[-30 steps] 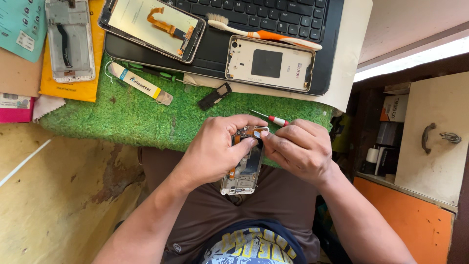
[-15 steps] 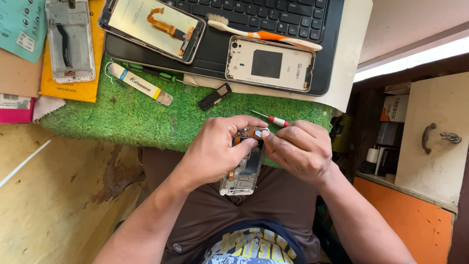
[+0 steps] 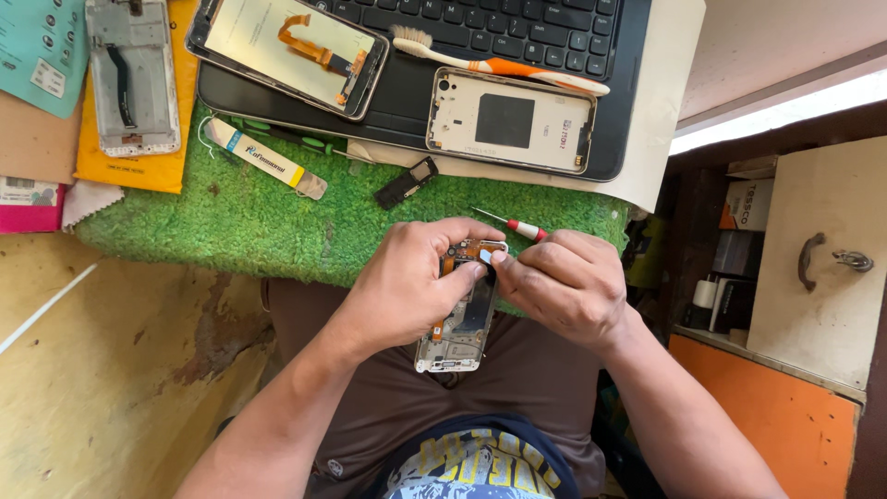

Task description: The person repairs a smartphone at a workbench. They work on the opened phone body, use a small screwdriver on its internal components, handle the battery and frame, and press parts into place while holding the phone in one hand and working with the other.

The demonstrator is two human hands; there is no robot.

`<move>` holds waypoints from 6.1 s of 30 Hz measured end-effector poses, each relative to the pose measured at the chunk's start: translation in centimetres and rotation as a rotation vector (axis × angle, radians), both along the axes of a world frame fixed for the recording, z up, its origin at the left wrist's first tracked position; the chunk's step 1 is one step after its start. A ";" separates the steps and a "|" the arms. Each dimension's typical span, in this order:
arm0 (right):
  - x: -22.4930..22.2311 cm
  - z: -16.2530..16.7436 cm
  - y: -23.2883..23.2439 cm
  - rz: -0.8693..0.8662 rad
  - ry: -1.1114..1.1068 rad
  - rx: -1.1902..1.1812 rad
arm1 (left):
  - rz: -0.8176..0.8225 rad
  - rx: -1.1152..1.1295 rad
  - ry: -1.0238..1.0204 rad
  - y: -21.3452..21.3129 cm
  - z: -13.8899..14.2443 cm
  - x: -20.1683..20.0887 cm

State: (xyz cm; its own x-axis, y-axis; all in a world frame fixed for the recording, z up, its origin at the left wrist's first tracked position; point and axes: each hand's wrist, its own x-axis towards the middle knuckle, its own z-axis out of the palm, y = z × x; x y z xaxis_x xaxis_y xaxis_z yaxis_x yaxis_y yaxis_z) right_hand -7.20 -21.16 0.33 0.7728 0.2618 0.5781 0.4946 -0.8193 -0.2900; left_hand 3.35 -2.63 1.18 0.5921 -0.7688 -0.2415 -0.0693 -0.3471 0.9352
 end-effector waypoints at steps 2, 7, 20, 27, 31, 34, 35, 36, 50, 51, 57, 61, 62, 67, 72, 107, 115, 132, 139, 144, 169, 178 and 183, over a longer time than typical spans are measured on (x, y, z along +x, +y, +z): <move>0.0 0.0 0.0 -0.019 -0.001 -0.004 | 0.003 -0.018 -0.004 0.0 0.0 0.0; 0.1 -0.1 0.0 -0.015 -0.012 -0.003 | 0.004 -0.022 -0.005 0.0 -0.1 0.0; 0.0 -0.1 0.0 -0.031 -0.014 -0.005 | 0.002 -0.004 0.015 0.0 0.0 0.1; 0.0 0.0 0.0 -0.025 0.000 0.005 | -0.005 0.023 0.017 0.0 0.1 0.1; 0.0 -0.1 0.0 -0.011 -0.010 -0.005 | -0.002 -0.012 0.005 0.0 0.0 0.1; -0.1 0.0 0.0 -0.018 -0.003 -0.001 | -0.002 -0.009 0.008 0.0 -0.1 0.0; -0.1 0.0 0.0 -0.017 -0.007 0.000 | -0.001 -0.020 0.010 0.0 -0.1 -0.1; 0.0 -0.1 0.0 -0.016 -0.014 0.001 | 0.002 -0.031 0.009 0.0 -0.1 0.0; 0.0 0.0 0.2 -0.040 -0.026 -0.010 | -0.001 -0.009 0.014 0.0 -0.1 -0.1; 0.0 0.0 0.2 -0.039 -0.023 -0.013 | 0.000 0.005 0.030 0.0 0.0 -0.1; 0.1 0.0 0.2 -0.033 -0.021 -0.007 | 0.000 -0.012 -0.007 0.0 0.2 0.0; 0.1 0.0 0.2 -0.050 -0.026 -0.002 | -0.004 0.031 0.014 -0.1 0.2 0.0; 0.1 -0.1 0.3 -0.044 -0.028 -0.004 | -0.006 0.027 0.017 0.0 0.2 0.0; 0.1 0.0 0.2 -0.040 -0.035 -0.002 | -0.006 -0.019 -0.013 0.0 0.0 0.0; 0.1 0.0 0.1 -0.043 -0.022 -0.009 | -0.004 -0.011 -0.002 0.0 0.0 0.0; 0.1 -0.1 0.1 -0.037 -0.034 -0.005 | -0.005 -0.021 -0.012 0.0 -0.1 0.0; 0.1 -0.2 0.2 -0.047 -0.030 -0.002 | -0.004 0.054 0.004 0.0 0.0 0.0; -0.2 -0.3 0.5 -0.177 -0.053 -0.014 | 0.137 -0.176 -0.036 -0.3 -0.6 -0.6; -0.2 -0.3 0.5 -0.183 -0.053 -0.034 | 0.127 -0.050 -0.032 -0.2 -0.1 -0.5; -0.2 -0.3 0.5 -0.189 -0.053 -0.042 | 0.121 -0.005 -0.028 -0.2 -0.2 -0.6; -0.2 -0.1 0.4 -0.173 -0.026 -0.017 | 0.113 -0.097 -0.057 -0.2 -0.6 -0.6; -0.1 -0.3 0.3 -0.163 -0.031 -0.016 | 0.115 -0.008 -0.020 -0.3 -0.3 -0.4; -0.3 -0.6 0.0 -0.165 -0.056 0.032 | 0.141 -0.059 0.006 -0.2 -0.8 -0.6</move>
State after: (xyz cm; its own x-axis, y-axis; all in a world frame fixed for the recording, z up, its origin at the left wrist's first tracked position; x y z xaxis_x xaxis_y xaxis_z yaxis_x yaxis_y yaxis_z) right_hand -7.49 -21.12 -0.26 0.7704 0.1150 0.6271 0.3700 -0.8816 -0.2930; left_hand 2.74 -2.86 0.40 0.6942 -0.6908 -0.2024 -0.0176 -0.2974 0.9546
